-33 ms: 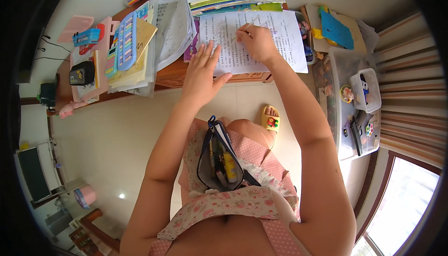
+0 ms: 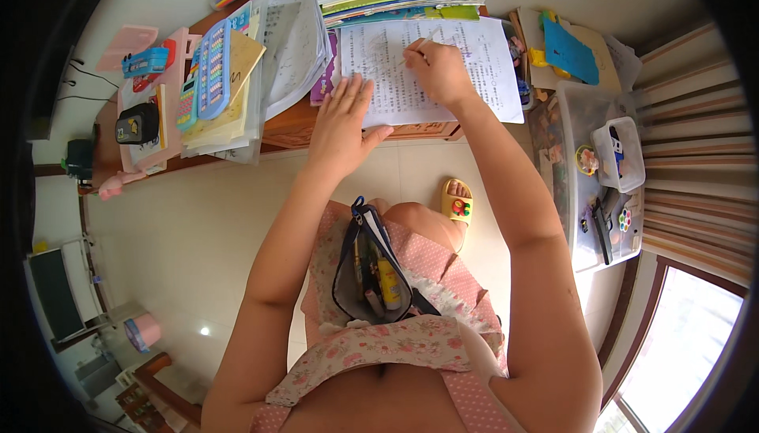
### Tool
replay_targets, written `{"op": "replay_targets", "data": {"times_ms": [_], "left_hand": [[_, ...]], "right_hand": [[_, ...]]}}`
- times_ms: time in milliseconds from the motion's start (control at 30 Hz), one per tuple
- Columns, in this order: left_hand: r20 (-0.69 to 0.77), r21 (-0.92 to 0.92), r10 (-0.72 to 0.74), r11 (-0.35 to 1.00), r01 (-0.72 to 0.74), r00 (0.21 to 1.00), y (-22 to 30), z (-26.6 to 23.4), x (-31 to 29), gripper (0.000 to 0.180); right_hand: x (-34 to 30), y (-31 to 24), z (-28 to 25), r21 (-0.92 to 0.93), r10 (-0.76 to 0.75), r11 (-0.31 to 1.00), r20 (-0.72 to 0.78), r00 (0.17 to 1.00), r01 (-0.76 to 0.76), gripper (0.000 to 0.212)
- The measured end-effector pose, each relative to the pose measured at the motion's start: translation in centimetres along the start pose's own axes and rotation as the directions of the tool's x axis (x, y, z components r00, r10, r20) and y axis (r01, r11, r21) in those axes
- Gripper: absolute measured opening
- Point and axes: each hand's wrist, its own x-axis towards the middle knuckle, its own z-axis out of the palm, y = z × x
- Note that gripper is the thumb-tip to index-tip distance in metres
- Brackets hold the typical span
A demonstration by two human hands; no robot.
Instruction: The person organizes stationery and papers on a cluttered desk. They place pens into a pencil case, move an abacus and calculator, sort through papers and notebooks, and store items into a drawer.
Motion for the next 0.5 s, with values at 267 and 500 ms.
{"op": "replay_targets", "data": {"times_ms": [267, 500], "left_hand": [[0.033, 0.079, -0.065, 0.995, 0.062, 0.997, -1.1, 2.3, -0.2, 0.07], [-0.003, 0.061, -0.069, 0.996, 0.069, 0.998, -0.7, 2.2, 0.0, 0.069]], "right_hand": [[-1.6, 1.7, -2.0, -0.092, -0.042, 0.995, -0.004, 0.999, 0.041, 0.021], [-2.9, 2.9, -4.4, -0.272, 0.008, 0.962, -0.068, 0.998, -0.026, 0.019]]}}
